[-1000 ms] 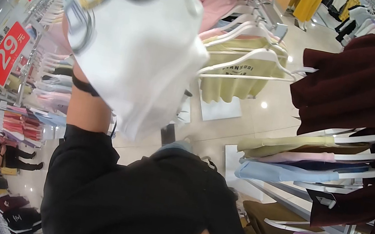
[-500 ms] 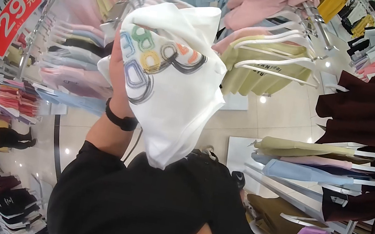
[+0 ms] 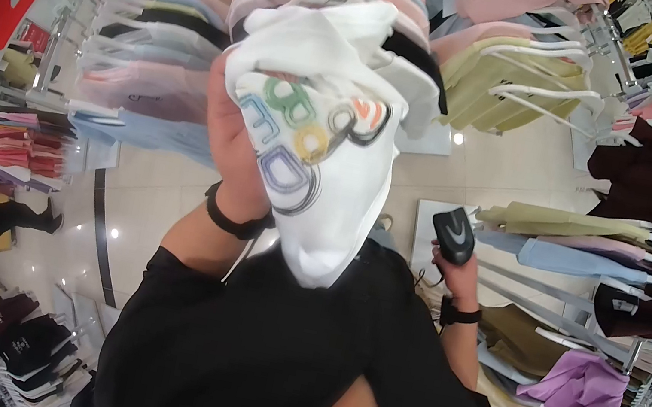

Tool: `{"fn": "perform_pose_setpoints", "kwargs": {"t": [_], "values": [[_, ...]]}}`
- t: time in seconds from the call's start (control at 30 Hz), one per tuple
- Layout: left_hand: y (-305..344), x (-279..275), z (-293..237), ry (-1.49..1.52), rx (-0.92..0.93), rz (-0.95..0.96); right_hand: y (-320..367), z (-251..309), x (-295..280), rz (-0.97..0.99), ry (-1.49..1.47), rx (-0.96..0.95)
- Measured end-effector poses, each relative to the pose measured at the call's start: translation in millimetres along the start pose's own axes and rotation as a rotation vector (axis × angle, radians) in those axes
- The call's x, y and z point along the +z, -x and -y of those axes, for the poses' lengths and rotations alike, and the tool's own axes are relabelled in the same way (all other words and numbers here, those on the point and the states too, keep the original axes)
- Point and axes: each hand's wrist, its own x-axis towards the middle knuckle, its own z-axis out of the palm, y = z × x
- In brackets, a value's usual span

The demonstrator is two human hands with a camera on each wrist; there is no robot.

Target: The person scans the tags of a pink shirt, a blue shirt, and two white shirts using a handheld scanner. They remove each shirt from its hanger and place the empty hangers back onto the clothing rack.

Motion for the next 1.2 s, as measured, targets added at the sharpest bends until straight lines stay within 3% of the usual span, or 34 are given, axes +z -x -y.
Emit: {"fn": "perform_pose_setpoints", "kwargs": {"t": [0.13, 0.17, 0.23, 0.33, 0.43, 0.67, 0.73, 0.8, 0.83, 0.9, 1.0, 1.13, 1.2], "values": [[10, -23, -3, -0.19, 0.165, -0.09, 16, 100, 19, 0.287, -0.086, -0.202], [13, -27, -6, -0.205, 0.187, -0.108, 17, 126, 21, 0.476, -0.128, -0.075], [18, -35, -9, -0.214, 0.208, -0.145, 15, 181, 40, 0.736, -0.113, -0.279], [26, -48, -9, -0.211, 0.211, -0.199, 0, 204, 69, 0.929, -0.136, -0.346], [37, -57, -11, -0.193, 0.18, -0.233, -15, 193, 84, 0.976, -0.16, -0.282], [63, -78, -22, -0.158, 0.038, -0.14, -22, 194, 75, 0.683, -0.37, -0.331], [70, -85, -20, -0.319, 0.078, -0.04, -30, 184, 61, 0.668, -0.536, -0.334], [85, -103, -2, -0.42, 0.046, 0.036, -38, 194, 51, 0.713, -0.615, -0.477], [92, -110, 4, -0.612, 0.023, 0.088, -41, 198, 43, 0.74, -0.65, -0.511], [108, -112, 15, -0.676, -0.086, 0.233, -49, 202, 28, 0.726, -0.699, -0.568], [126, -110, 35, -0.642, -0.416, 0.438, -59, 199, 1, 0.625, -0.66, -0.597], [136, -95, 72, -0.597, -0.624, 0.668, -50, 203, -21, 0.659, -0.622, -0.52], [131, -86, 88, -0.646, -0.728, 0.927, -47, 196, -30, 0.653, -0.52, -0.493]]}}
